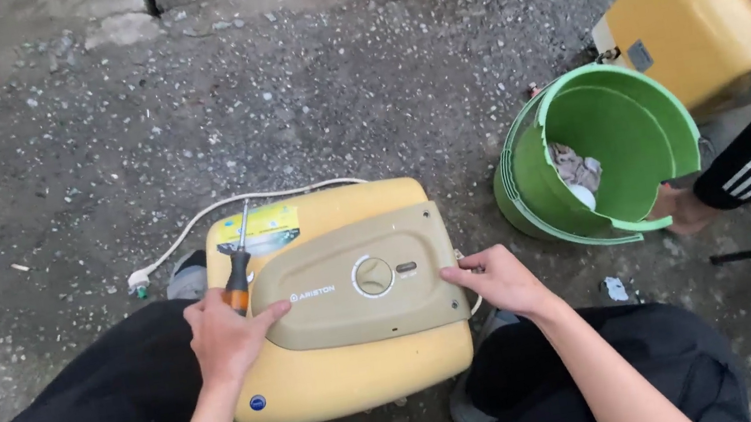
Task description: Disassembling a water heater and adjusting its internal mechanisms using a screwdriver and wrench.
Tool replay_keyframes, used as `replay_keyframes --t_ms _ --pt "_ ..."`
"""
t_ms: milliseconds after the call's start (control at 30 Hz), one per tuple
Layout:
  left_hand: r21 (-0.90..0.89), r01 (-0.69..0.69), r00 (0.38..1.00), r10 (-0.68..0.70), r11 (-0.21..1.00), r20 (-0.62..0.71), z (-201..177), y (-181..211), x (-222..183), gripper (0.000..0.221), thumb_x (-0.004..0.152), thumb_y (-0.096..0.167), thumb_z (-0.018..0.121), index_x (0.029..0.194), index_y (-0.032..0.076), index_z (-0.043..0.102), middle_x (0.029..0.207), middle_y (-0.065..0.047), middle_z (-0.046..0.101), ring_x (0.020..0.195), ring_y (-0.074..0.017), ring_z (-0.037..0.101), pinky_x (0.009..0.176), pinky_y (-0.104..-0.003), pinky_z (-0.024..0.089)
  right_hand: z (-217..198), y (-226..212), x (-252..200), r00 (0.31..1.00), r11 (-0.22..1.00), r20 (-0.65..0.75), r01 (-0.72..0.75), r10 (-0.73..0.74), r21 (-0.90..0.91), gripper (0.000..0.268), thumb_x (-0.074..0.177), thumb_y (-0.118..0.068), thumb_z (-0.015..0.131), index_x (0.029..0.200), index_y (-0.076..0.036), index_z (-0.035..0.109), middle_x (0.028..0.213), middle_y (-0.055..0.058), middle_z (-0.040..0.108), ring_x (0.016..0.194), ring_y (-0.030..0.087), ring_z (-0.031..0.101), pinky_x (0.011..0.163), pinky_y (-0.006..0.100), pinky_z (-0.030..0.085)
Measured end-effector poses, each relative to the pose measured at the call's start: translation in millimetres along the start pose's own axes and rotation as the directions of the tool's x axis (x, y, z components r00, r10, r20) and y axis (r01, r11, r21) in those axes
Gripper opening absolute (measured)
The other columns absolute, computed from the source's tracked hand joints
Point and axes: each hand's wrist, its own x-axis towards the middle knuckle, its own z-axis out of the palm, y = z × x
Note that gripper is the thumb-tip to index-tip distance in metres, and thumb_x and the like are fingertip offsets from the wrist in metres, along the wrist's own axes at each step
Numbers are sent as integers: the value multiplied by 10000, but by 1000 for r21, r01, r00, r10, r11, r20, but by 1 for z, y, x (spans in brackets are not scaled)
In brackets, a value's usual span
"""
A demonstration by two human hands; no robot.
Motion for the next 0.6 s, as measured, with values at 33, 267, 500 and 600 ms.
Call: replay_keyframes --t_ms 33,267,500,600 --pt "2 5 1000 -5 1000 2 2 1 -1 955 582 495 962 1338 43 592 1417 -223 471 1276 -461 587 1124 -488 424 7 21 14 1000 1000 4 -3 3 0 395 886 -391 749 842 -5 822 590 106 622 671 188 525 654 372 484" --pt "27 -1 1000 1 1000 -11 1 6 1 928 599 452 968 1344 48 589 1419 -231 461 1250 -489 601 1101 -514 451 20 54 42 998 987 -44 -61 56 -148 404 828 -526 769 1030 -185 851 947 120 822 1004 326 746 851 453 579" --pt "-1 9 999 -9 1000 36 3 -2 10 910 588 441 980 1323 81 583 1467 -210 421 1254 -473 607 1103 -517 467 20 24 22 991 953 -32 -137 133 -269 485 854 -520 697 1110 -131 831 1064 189 810 1108 421 706 928 508 569" --pt "2 -7 999 7 1000 32 8 -5 10 884 604 455 968 1304 93 569 1531 -197 336 1240 -473 614 1103 -523 478 22 31 29 991 934 -64 -130 115 -332 454 834 -498 716 1093 -147 841 1027 141 830 1061 377 741 876 482 596"
